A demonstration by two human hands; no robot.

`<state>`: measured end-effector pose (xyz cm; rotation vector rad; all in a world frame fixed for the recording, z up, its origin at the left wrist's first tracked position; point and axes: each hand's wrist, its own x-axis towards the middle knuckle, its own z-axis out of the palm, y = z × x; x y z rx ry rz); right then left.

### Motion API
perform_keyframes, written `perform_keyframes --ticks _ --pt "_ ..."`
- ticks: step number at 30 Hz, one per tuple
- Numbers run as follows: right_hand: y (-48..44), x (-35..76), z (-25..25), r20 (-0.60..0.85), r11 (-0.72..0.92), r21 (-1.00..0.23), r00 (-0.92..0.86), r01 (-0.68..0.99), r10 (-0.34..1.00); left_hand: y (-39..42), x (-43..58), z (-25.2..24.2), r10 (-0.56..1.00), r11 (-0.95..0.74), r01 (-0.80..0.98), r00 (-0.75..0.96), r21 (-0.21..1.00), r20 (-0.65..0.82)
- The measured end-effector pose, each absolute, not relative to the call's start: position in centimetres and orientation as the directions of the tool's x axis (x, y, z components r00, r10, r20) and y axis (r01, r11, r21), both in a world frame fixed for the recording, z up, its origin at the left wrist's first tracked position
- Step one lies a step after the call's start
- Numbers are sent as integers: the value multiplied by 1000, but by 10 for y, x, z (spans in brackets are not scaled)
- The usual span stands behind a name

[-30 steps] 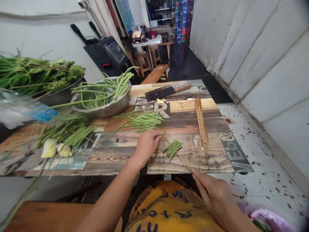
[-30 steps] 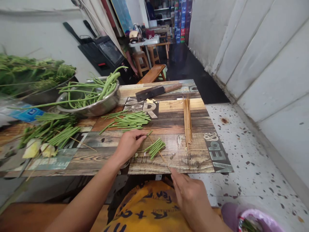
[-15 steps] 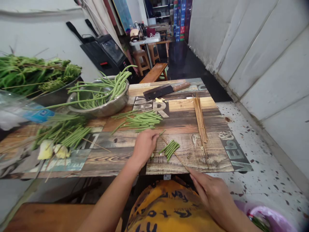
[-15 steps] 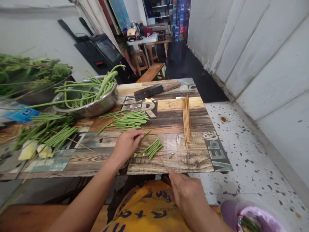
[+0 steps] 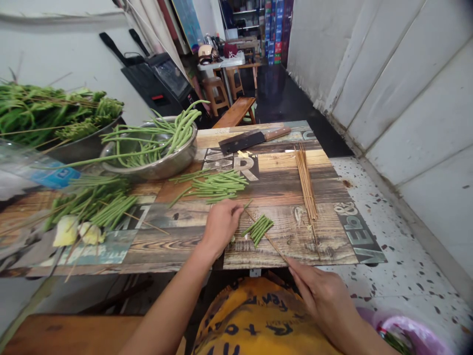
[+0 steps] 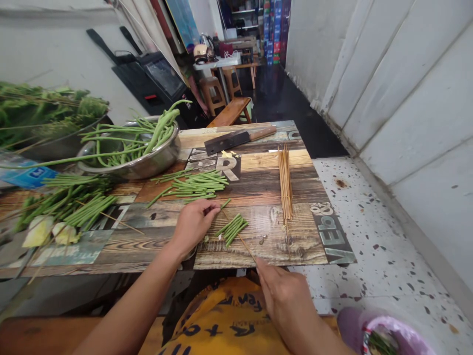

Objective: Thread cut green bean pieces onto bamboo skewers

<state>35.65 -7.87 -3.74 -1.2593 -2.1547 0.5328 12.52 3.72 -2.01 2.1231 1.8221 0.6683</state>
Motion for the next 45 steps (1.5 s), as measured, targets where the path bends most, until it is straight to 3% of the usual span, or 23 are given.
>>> perform_keyframes --ticks 14,35,40,45 --pt "-78 355 -37 293 470 -594 -369 653 882 37 126 -19 983 -164 856 104 490 148" --pt "-69 350 -35 274 490 -562 -409 666 870 38 124 -20 957 -275 855 203 439 206" --pt "-56 344 -32 239 497 -479 -437 723 867 34 130 -21 948 -314 815 243 488 204" --pt "-42 340 -24 114 459 -397 -454 794 884 33 133 -22 942 -330 797 245 506 229"
